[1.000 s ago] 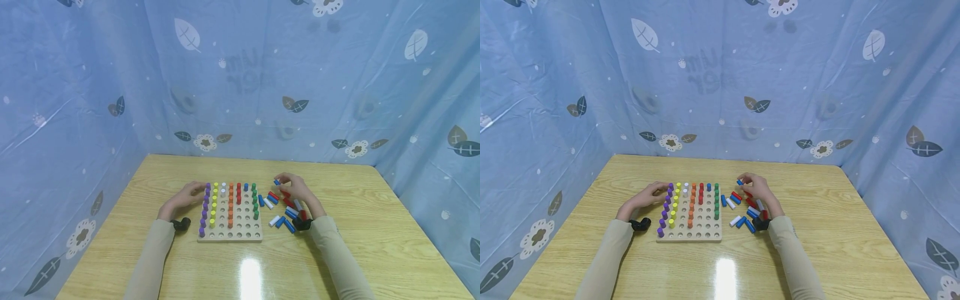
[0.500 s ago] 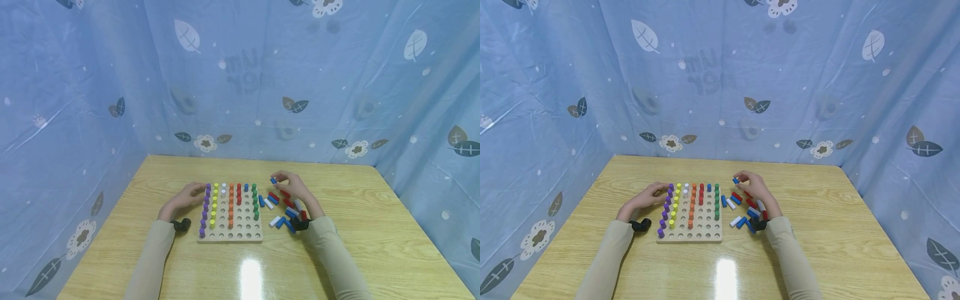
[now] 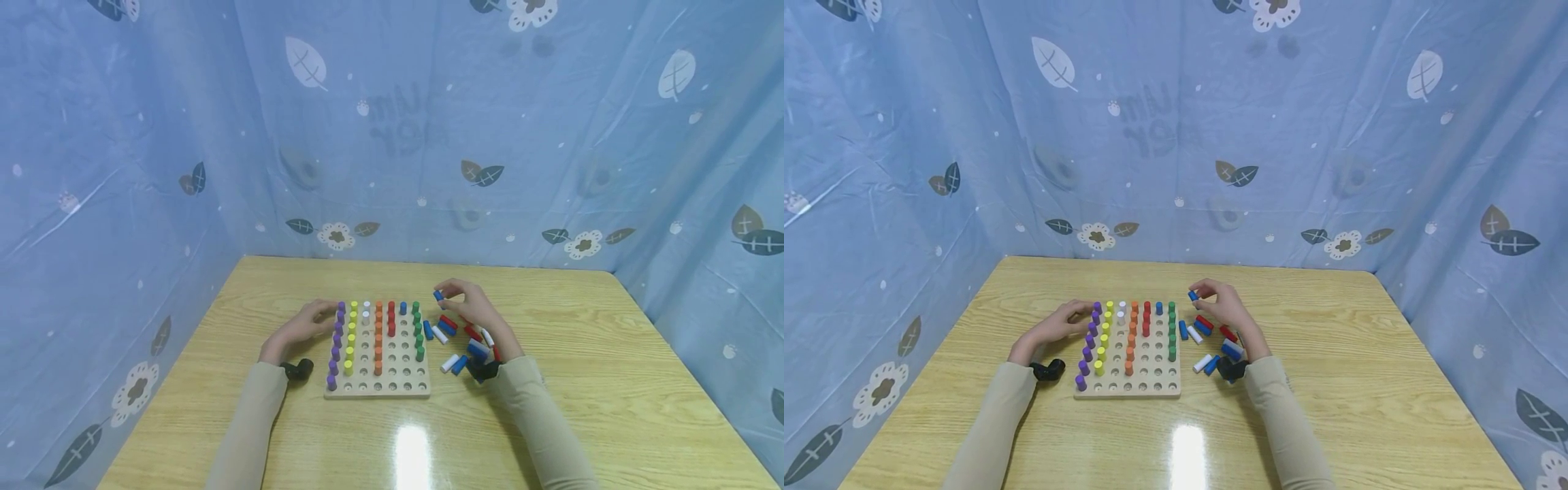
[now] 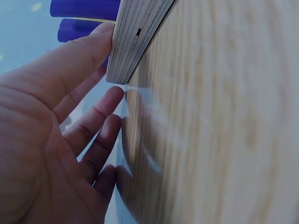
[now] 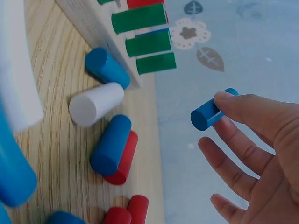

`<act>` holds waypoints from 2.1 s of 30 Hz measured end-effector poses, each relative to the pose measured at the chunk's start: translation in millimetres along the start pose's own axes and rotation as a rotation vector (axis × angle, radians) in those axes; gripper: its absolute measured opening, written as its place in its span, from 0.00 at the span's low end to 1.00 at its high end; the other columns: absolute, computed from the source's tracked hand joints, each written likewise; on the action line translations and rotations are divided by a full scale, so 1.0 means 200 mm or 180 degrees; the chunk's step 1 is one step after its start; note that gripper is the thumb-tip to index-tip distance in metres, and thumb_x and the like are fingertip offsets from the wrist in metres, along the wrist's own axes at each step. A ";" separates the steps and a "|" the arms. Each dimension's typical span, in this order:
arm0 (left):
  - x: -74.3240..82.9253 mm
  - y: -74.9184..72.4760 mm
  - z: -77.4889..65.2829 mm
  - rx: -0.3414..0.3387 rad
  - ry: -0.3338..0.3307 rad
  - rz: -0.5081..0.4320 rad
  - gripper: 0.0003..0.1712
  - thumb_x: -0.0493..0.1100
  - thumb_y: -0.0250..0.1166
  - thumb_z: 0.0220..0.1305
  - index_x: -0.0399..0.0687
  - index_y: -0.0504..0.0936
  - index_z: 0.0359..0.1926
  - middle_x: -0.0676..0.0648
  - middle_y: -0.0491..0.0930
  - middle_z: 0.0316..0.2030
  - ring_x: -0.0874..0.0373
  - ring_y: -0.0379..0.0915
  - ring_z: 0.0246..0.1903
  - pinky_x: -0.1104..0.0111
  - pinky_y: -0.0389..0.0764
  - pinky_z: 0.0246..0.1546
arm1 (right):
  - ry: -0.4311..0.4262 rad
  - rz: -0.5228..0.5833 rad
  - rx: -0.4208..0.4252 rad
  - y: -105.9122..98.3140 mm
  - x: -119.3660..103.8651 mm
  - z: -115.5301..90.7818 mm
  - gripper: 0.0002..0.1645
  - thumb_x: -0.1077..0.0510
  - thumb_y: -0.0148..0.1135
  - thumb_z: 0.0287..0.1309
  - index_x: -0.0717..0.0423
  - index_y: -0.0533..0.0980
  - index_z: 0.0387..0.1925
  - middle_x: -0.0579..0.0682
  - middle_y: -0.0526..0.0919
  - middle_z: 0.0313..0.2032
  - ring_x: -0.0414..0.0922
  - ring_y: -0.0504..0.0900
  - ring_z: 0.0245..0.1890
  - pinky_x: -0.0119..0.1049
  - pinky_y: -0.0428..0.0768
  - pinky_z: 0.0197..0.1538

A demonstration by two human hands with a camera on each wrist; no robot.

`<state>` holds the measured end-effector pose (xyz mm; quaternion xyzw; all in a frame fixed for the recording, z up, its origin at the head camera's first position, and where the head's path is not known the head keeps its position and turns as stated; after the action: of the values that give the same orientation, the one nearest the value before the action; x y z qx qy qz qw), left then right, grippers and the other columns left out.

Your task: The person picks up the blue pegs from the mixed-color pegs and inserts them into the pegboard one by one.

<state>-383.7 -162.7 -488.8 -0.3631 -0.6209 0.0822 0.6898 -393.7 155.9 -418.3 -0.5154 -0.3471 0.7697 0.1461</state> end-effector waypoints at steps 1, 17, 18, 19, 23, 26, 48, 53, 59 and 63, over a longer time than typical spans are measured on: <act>0.00 0.00 0.00 0.0001 0.0031 0.0026 0.30 0.51 0.62 0.60 0.54 0.68 0.63 0.45 0.64 0.62 0.44 0.52 0.64 0.45 0.54 0.65 | -0.0001 0.0020 -0.0004 0.01 -0.01 0.00 0.17 0.58 0.62 0.57 0.51 0.76 0.50 0.52 0.82 0.43 0.51 0.79 0.46 0.48 0.80 0.45; 0.03 0.01 0.00 -0.0002 0.0091 0.0044 0.29 0.49 0.62 0.61 0.50 0.68 0.63 0.44 0.65 0.61 0.44 0.52 0.64 0.46 0.54 0.66 | -0.0072 0.0401 -0.0060 0.09 -0.04 0.02 0.18 0.58 0.62 0.57 0.55 0.75 0.50 0.52 0.80 0.44 0.50 0.81 0.42 0.40 0.82 0.41; 0.03 0.01 0.00 0.0001 0.0090 0.0052 0.29 0.49 0.62 0.61 0.50 0.68 0.63 0.44 0.65 0.61 0.44 0.52 0.64 0.46 0.53 0.66 | -0.0057 0.0424 -0.0055 0.10 -0.05 0.02 0.18 0.58 0.62 0.57 0.54 0.75 0.50 0.52 0.80 0.44 0.50 0.81 0.42 0.40 0.82 0.40; 0.03 0.01 0.00 0.0002 0.0094 0.0060 0.30 0.49 0.62 0.61 0.50 0.68 0.63 0.44 0.65 0.61 0.44 0.52 0.64 0.46 0.53 0.66 | -0.0032 0.0461 -0.0054 0.10 -0.05 0.02 0.18 0.57 0.62 0.57 0.53 0.75 0.50 0.51 0.80 0.44 0.50 0.81 0.43 0.40 0.83 0.39; 0.03 0.01 0.00 0.0002 0.0095 0.0048 0.30 0.49 0.62 0.61 0.51 0.68 0.63 0.44 0.65 0.61 0.44 0.52 0.64 0.45 0.53 0.66 | -0.0004 0.0540 -0.0010 0.12 -0.06 0.02 0.17 0.57 0.62 0.57 0.52 0.76 0.50 0.51 0.80 0.43 0.50 0.81 0.43 0.40 0.83 0.38; 0.03 0.01 0.00 0.0001 0.0077 0.0016 0.30 0.50 0.62 0.60 0.51 0.68 0.63 0.44 0.65 0.61 0.43 0.52 0.64 0.44 0.53 0.65 | -0.0042 0.0532 0.0037 0.12 -0.08 0.01 0.18 0.59 0.62 0.57 0.54 0.75 0.50 0.52 0.80 0.43 0.51 0.81 0.43 0.39 0.82 0.40; -0.01 0.00 -0.01 -0.0003 -0.0048 -0.0102 0.31 0.52 0.62 0.59 0.54 0.68 0.63 0.46 0.64 0.62 0.45 0.50 0.65 0.44 0.51 0.66 | -0.0157 0.0960 0.0160 0.19 -0.23 -0.02 0.17 0.63 0.60 0.58 0.61 0.73 0.49 0.63 0.79 0.44 0.58 0.79 0.45 0.47 0.81 0.46; -0.02 0.01 0.00 -0.0015 -0.0080 -0.0157 0.32 0.54 0.63 0.58 0.55 0.68 0.63 0.47 0.64 0.62 0.46 0.51 0.65 0.44 0.50 0.66 | -0.0195 0.0886 0.0232 0.26 -0.14 0.01 0.18 0.58 0.62 0.56 0.59 0.74 0.48 0.56 0.81 0.42 0.50 0.80 0.43 0.45 0.80 0.48; -0.02 0.00 0.00 0.0010 -0.0102 -0.0119 0.33 0.54 0.63 0.58 0.53 0.68 0.63 0.46 0.64 0.62 0.45 0.51 0.64 0.43 0.51 0.65 | -0.0113 0.0866 0.0134 0.30 -0.12 0.02 0.16 0.58 0.62 0.57 0.56 0.74 0.47 0.52 0.82 0.42 0.45 0.80 0.43 0.40 0.79 0.49; -0.03 0.00 0.00 0.0009 -0.0139 -0.0108 0.33 0.54 0.63 0.58 0.55 0.68 0.63 0.47 0.64 0.62 0.46 0.51 0.64 0.44 0.51 0.65 | -0.0041 0.0825 0.0084 0.31 -0.12 0.02 0.14 0.58 0.62 0.58 0.54 0.75 0.46 0.52 0.82 0.42 0.45 0.80 0.42 0.40 0.79 0.48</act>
<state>-385.4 -165.6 -493.8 -0.3498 -0.6417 0.0793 0.6779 -378.3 96.6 -443.6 -0.5491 -0.2684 0.7899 0.0500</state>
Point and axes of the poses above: each hand's wrist, its own z-axis towards the middle knuckle, its own y-axis out of the palm, x = y × z, the point moved 9 cm from there along z, towards the middle knuckle
